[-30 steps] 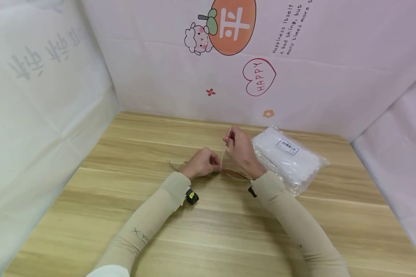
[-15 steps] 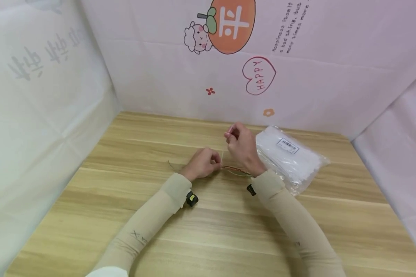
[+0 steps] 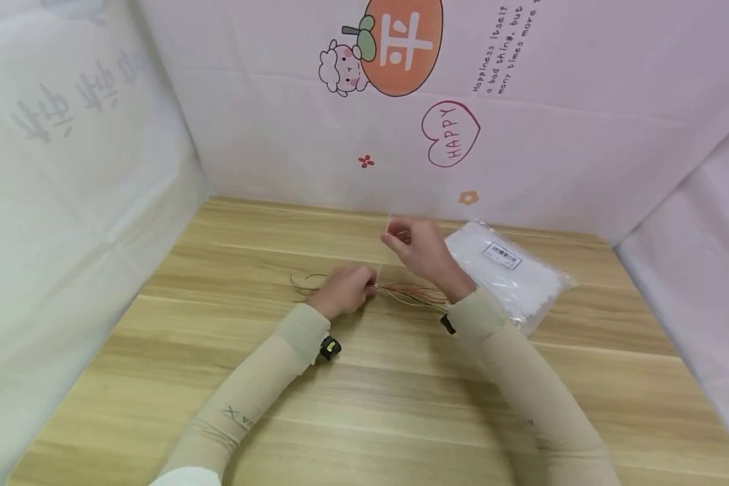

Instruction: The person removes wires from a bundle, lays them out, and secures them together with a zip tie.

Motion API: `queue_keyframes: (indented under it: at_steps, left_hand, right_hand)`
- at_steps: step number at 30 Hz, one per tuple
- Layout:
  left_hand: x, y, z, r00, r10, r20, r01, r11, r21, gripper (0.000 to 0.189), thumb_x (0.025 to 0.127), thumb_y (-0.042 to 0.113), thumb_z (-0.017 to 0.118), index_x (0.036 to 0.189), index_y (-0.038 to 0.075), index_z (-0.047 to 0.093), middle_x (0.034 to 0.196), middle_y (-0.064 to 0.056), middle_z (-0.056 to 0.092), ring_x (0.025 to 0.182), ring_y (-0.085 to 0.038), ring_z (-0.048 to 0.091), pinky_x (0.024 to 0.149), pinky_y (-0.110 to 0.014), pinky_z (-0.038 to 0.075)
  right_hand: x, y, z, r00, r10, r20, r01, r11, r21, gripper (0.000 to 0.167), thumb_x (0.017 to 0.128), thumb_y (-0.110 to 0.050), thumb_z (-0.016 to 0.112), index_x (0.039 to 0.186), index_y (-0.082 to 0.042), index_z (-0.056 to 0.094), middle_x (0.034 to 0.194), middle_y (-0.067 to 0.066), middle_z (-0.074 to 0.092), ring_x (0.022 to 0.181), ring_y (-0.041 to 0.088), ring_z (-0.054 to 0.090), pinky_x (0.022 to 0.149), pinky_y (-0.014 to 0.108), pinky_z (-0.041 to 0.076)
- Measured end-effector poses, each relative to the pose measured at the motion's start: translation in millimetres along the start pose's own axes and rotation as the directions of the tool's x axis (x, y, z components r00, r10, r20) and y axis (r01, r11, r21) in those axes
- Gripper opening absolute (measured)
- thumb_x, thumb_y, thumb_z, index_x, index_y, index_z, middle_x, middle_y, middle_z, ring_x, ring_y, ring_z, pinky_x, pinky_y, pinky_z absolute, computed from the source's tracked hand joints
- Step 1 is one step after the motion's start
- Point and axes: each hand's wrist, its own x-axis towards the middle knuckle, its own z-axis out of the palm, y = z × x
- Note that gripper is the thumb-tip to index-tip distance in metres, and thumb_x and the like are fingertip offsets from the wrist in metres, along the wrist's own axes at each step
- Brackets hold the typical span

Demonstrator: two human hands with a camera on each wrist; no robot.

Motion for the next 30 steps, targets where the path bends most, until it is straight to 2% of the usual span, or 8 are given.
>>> queue_keyframes:
  at_steps: [3,5,11,13,16,20,25,30]
  left_hand:
    - [0.5,-3.0,-3.7,1.0,-0.019,0.0,0.019,1.0,-0.001,0.017,0.105,0.01,0.065,0.09,0.007,0.071,0.085,-0.005,0.071,0.077,-0.02,0.06,0.078,-0.039,0.054]
    - [1.3,-5.0,-7.6,1.0,-0.017,-0.001,0.017,1.0,-0.02,0.016,0.104,0.008,0.064,0.091,0.005,0.073,0.086,-0.006,0.072,0.077,-0.019,0.06,0.078,-0.038,0.054]
    - [1.8,-7.9,-23.0,1.0,-0.002,0.009,0.003,0.987,-0.16,0.015,0.104,0.006,0.063,0.1,0.003,0.077,0.094,-0.008,0.077,0.082,-0.018,0.064,0.078,-0.032,0.054]
    - [1.3,-6.8,-27.9,1.0,-0.013,0.017,0.017,0.979,-0.204,0.016,0.105,0.007,0.063,0.104,0.002,0.078,0.098,-0.008,0.077,0.084,-0.017,0.065,0.08,-0.032,0.054]
    - [0.2,-4.5,-32.9,0.999,-0.022,0.029,0.027,0.98,-0.199,0.016,0.106,0.006,0.062,0.103,0.001,0.077,0.097,-0.008,0.075,0.083,-0.017,0.062,0.08,-0.032,0.052]
    - [-2.2,-0.7,-32.6,0.999,0.02,0.048,-0.02,1.0,0.0,0.015,0.104,-0.002,0.059,0.103,-0.001,0.074,0.096,-0.01,0.071,0.085,-0.02,0.06,0.08,-0.034,0.053]
    - [-6.7,0.5,-25.2,0.994,0.109,-0.003,-0.104,0.957,0.271,0.015,0.104,0.002,0.061,0.113,0.003,0.073,0.106,-0.011,0.075,0.096,-0.025,0.069,0.08,-0.036,0.061]
    - [-8.7,-4.5,-18.6,0.983,0.166,-0.073,-0.134,0.935,0.329,0.013,0.1,0.003,0.068,0.105,0.008,0.078,0.091,-0.007,0.076,0.077,-0.019,0.067,0.062,-0.027,0.056]
  right_hand:
    - [-8.9,-10.0,1.1,0.994,0.0,0.105,0.018,0.984,-0.176,0.032,0.108,-0.02,0.059,0.124,0.007,0.068,0.124,0.024,0.073,0.111,0.036,0.073,0.096,0.049,0.06]
    - [-15.8,-13.3,5.7,0.983,-0.044,0.178,0.102,0.94,-0.327,0.035,0.108,-0.018,0.058,0.128,0.009,0.066,0.123,0.025,0.072,0.109,0.038,0.072,0.096,0.051,0.059]
    - [-28.3,-2.9,31.6,0.922,-0.159,0.354,0.365,0.664,-0.653,0.017,0.106,-0.019,0.065,0.111,-0.003,0.068,0.106,0.012,0.073,0.104,0.032,0.071,0.104,0.052,0.053]
    - [-30.1,3.3,38.0,0.917,-0.171,0.361,0.385,0.616,-0.687,0.01,0.105,-0.014,0.064,0.109,-0.004,0.067,0.102,0.01,0.071,0.099,0.03,0.07,0.098,0.048,0.056]
    - [-30.8,10.9,43.0,0.914,-0.196,0.356,0.397,0.622,-0.676,0.007,0.104,-0.002,0.061,0.11,-0.003,0.064,0.097,0.011,0.066,0.088,0.029,0.067,0.079,0.04,0.059]
    - [-31.1,15.9,43.8,0.907,-0.211,0.366,0.41,0.647,-0.643,0.009,0.104,0.003,0.058,0.111,-0.002,0.06,0.095,0.012,0.061,0.078,0.026,0.062,0.06,0.033,0.054]
    - [-32.0,20.2,43.9,0.892,-0.282,0.355,0.452,0.589,-0.67,0.004,0.105,-0.004,0.056,0.108,-0.007,0.056,0.082,0.006,0.064,0.061,0.018,0.055,0.05,0.032,0.048]
    - [-33.7,28.1,45.9,0.862,-0.378,0.337,0.502,0.551,-0.667,0.004,0.104,-0.008,0.058,0.1,-0.009,0.056,0.066,0.002,0.061,0.051,0.015,0.05,0.045,0.034,0.045]
